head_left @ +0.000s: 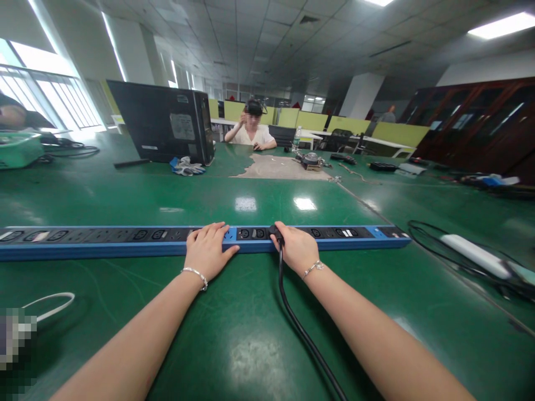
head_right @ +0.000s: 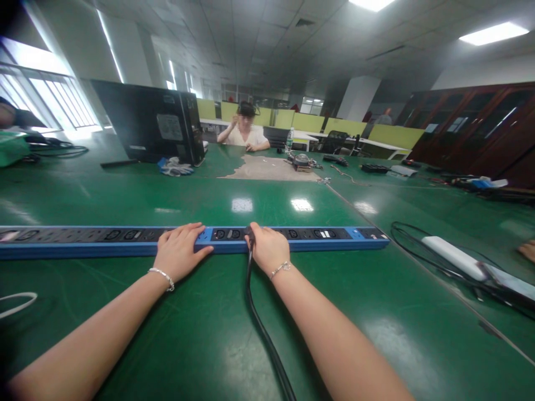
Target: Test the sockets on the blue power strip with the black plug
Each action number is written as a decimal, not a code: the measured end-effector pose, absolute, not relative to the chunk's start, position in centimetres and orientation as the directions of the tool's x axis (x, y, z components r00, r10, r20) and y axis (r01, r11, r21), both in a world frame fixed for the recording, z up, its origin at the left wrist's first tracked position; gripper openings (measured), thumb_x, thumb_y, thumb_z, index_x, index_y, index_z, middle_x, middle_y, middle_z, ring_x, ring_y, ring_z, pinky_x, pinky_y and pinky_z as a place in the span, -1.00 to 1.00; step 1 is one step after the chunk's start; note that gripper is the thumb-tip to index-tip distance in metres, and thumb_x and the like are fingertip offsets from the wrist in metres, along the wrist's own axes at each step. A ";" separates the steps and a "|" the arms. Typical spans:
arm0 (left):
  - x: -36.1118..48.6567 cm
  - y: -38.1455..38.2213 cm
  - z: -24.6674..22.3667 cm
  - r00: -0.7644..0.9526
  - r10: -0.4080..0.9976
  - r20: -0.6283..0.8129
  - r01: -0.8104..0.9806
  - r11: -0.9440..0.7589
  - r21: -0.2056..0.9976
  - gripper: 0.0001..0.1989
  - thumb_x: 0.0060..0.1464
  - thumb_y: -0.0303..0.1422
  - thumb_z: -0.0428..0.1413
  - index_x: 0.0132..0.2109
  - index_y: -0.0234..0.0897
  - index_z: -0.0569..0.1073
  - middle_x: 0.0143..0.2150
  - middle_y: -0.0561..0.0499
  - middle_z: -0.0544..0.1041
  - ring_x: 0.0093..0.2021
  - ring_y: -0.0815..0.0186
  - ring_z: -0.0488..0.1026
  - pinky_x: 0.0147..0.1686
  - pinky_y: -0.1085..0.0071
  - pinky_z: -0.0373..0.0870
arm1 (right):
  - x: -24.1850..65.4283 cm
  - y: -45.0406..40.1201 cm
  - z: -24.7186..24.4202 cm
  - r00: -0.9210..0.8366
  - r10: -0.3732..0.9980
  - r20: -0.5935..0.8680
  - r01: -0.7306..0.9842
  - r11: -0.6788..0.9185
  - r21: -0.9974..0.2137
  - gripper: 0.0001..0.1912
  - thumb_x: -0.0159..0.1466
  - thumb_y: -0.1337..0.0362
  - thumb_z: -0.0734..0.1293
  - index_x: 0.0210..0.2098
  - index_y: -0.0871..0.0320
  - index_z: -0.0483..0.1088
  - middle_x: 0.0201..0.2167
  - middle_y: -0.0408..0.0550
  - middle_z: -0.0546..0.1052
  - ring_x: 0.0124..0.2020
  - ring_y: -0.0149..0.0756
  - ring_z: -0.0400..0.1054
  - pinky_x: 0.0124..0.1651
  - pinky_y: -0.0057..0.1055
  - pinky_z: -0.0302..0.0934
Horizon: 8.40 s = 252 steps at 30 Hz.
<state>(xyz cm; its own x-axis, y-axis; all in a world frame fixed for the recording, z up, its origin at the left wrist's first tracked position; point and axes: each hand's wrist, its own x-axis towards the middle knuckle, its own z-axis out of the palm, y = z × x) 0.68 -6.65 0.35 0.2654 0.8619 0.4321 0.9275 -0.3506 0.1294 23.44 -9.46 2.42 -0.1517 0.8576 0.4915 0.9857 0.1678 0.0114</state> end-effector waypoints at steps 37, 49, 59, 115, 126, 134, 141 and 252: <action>0.7 -6.8 0.2 0.248 0.846 0.472 0.935 -0.337 0.113 -0.53 0.02 -0.13 0.07 0.07 -0.17 0.34 0.14 -0.06 0.39 0.14 0.12 0.28 0.08 0.11 0.08 | 24.0 -8.1 0.1 -0.099 0.754 0.649 0.892 0.357 -0.279 -0.71 0.23 0.21 0.24 -0.07 0.15 0.36 -0.16 -0.01 0.51 -0.12 -0.23 0.36 -0.07 -0.30 0.21; 0.7 -6.8 0.2 0.255 0.843 0.474 0.933 -0.343 0.107 -0.52 0.02 -0.13 0.07 0.08 -0.18 0.34 0.14 -0.06 0.39 0.13 0.12 0.28 0.08 0.11 0.09 | 24.0 -8.1 0.1 -0.073 0.800 0.596 0.895 0.316 -0.314 -0.72 0.24 0.20 0.24 -0.07 0.12 0.36 -0.15 -0.04 0.52 -0.12 -0.22 0.36 -0.06 -0.28 0.19; 0.7 -6.7 0.2 0.252 0.849 0.465 0.934 -0.339 0.112 -0.52 0.02 -0.12 0.06 0.09 -0.17 0.34 0.15 -0.06 0.38 0.14 0.12 0.27 0.09 0.10 0.08 | 24.0 -8.2 0.3 -0.072 0.803 0.591 0.898 0.310 -0.311 -0.70 0.24 0.20 0.23 -0.06 0.12 0.36 -0.16 -0.04 0.52 -0.13 -0.23 0.36 -0.06 -0.29 0.19; 0.8 -6.7 0.2 0.163 0.858 0.487 0.888 -0.343 0.307 -0.47 0.07 -0.12 0.00 0.13 -0.29 0.25 0.07 -0.15 0.43 0.11 0.12 0.31 0.09 0.12 0.10 | 23.9 -7.8 -0.9 -0.057 0.751 0.658 0.925 0.287 -0.248 -0.70 0.28 0.15 0.17 -0.07 0.16 0.33 -0.25 0.00 0.54 -0.21 -0.22 0.39 -0.04 -0.27 0.14; -0.8 -6.2 0.9 -0.296 0.796 0.528 0.763 -0.135 0.632 -0.61 0.00 -0.48 -0.14 0.01 -0.26 0.30 -0.04 -0.10 0.44 0.03 0.18 0.33 0.07 0.18 0.19 | 24.0 -7.7 -1.0 -0.061 0.774 0.631 0.924 0.284 -0.258 -0.71 0.29 0.19 0.13 -0.08 0.15 0.30 -0.29 -0.02 0.55 -0.27 -0.23 0.42 0.00 -0.24 0.16; -1.7 -5.1 0.3 -0.461 0.578 0.674 0.557 -0.402 0.726 -0.49 -0.18 -0.66 -0.14 -0.03 -0.24 0.24 0.07 -0.14 0.28 0.12 0.24 0.23 0.00 0.26 0.27 | 24.6 -7.6 0.6 0.161 0.736 0.657 0.821 0.269 -0.503 -0.63 0.29 0.09 0.10 -0.01 0.14 0.26 -0.24 -0.01 0.52 -0.34 -0.24 0.45 -0.21 -0.29 0.30; -1.3 -4.7 -0.1 -0.460 0.547 0.699 0.506 -0.485 0.713 -0.56 -0.16 -0.66 -0.09 -0.10 -0.23 0.28 0.01 -0.10 0.34 0.06 0.24 0.28 -0.04 0.26 0.29 | 23.5 -8.3 2.1 0.123 0.794 0.596 0.813 0.263 -0.519 -0.64 0.24 0.07 0.17 -0.06 0.12 0.31 -0.22 0.00 0.52 -0.29 -0.21 0.44 -0.20 -0.33 0.30; -0.4 -5.9 0.3 0.126 0.782 0.610 0.898 -0.351 0.264 -0.64 0.06 -0.42 -0.05 -0.03 -0.13 0.48 -0.13 -0.01 0.57 -0.09 0.21 0.45 -0.08 0.23 0.28 | 21.6 -6.6 2.1 0.444 0.799 0.405 0.567 0.099 -0.818 -0.64 0.19 0.02 0.18 -0.22 0.11 0.42 -0.37 -0.08 0.55 -0.31 -0.26 0.41 -0.18 -0.34 0.25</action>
<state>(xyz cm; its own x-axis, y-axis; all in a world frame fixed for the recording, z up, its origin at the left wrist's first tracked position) -0.36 -5.87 0.25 0.1263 0.7820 0.6104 0.8982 -0.3513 0.2643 21.59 -6.60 2.07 0.4439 0.7994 0.4049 0.5670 0.0994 -0.8177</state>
